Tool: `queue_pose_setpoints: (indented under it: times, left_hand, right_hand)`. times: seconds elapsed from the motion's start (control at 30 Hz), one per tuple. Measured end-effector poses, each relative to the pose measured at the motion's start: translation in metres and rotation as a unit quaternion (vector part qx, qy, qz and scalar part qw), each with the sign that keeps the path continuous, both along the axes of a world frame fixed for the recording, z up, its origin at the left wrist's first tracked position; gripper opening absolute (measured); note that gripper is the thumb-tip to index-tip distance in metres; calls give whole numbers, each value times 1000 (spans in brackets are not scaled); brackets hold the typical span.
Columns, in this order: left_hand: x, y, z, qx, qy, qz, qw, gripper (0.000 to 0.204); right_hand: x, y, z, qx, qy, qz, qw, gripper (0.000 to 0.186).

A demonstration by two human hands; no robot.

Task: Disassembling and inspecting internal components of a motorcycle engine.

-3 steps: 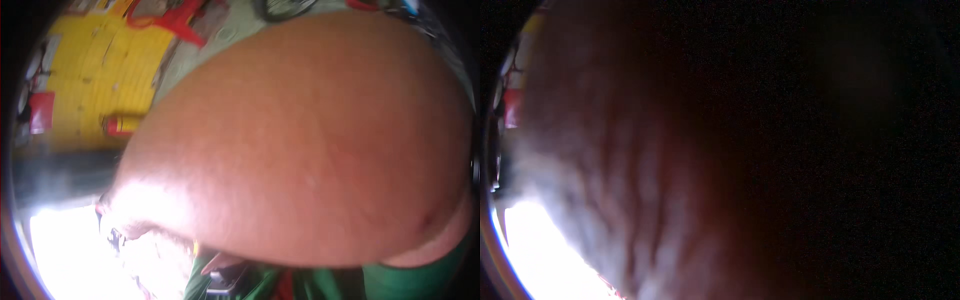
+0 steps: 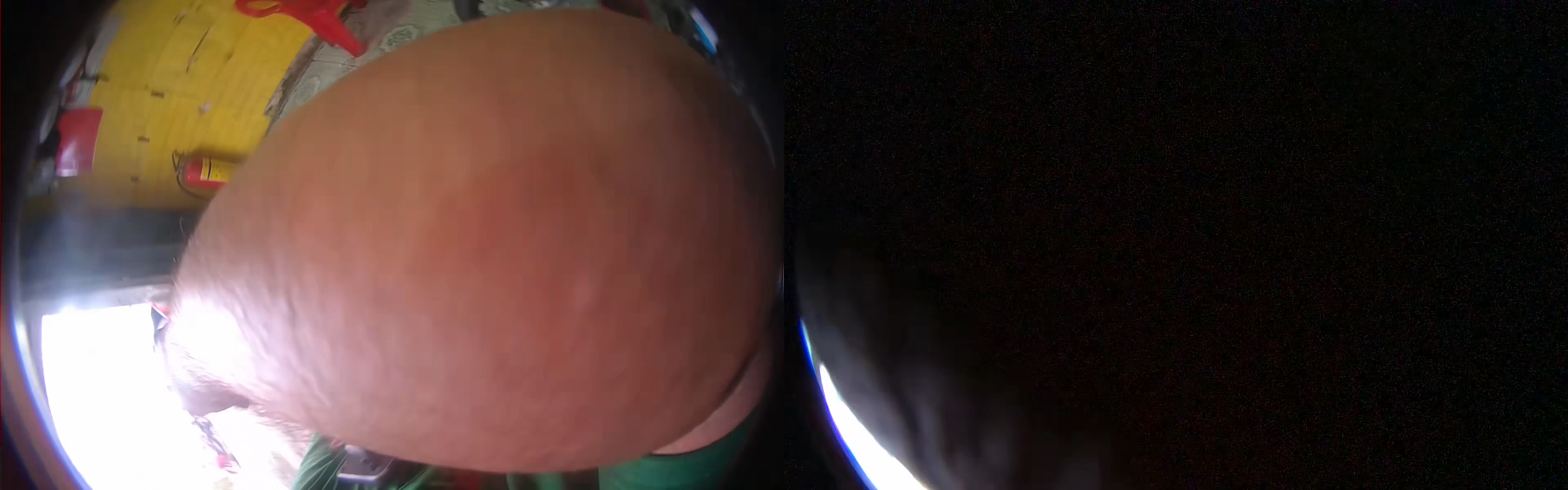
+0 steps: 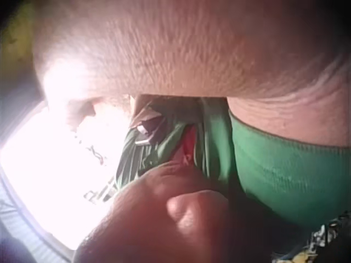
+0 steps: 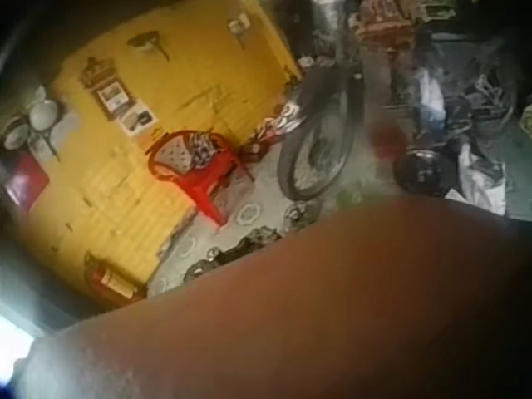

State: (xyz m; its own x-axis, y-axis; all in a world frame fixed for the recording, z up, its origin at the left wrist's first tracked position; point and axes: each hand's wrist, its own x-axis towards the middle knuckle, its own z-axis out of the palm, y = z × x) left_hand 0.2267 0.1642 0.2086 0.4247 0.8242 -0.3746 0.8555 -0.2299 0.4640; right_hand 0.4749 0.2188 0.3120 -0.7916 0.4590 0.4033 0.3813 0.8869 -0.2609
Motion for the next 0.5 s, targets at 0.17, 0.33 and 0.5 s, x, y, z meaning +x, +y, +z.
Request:
queue_pose_setpoints:
  times: [0.17, 0.33, 0.5]
  left_hand:
    - [-27, -20, -18, -37, -16, 24, 999, 52]
    - [-36, -38, -19, -71, -33, 58, 995, 52]
    - [-38, -45, -38, -87, -63, 75, 991, 52]
  right_hand:
    - [-31, -33, -43, -59, 1, -38, 998, 30]
    - [-65, -28, -12, -45, -29, 6, 999, 32]
    - [-112, -7, 57, 2, -92, 65, 994, 34]
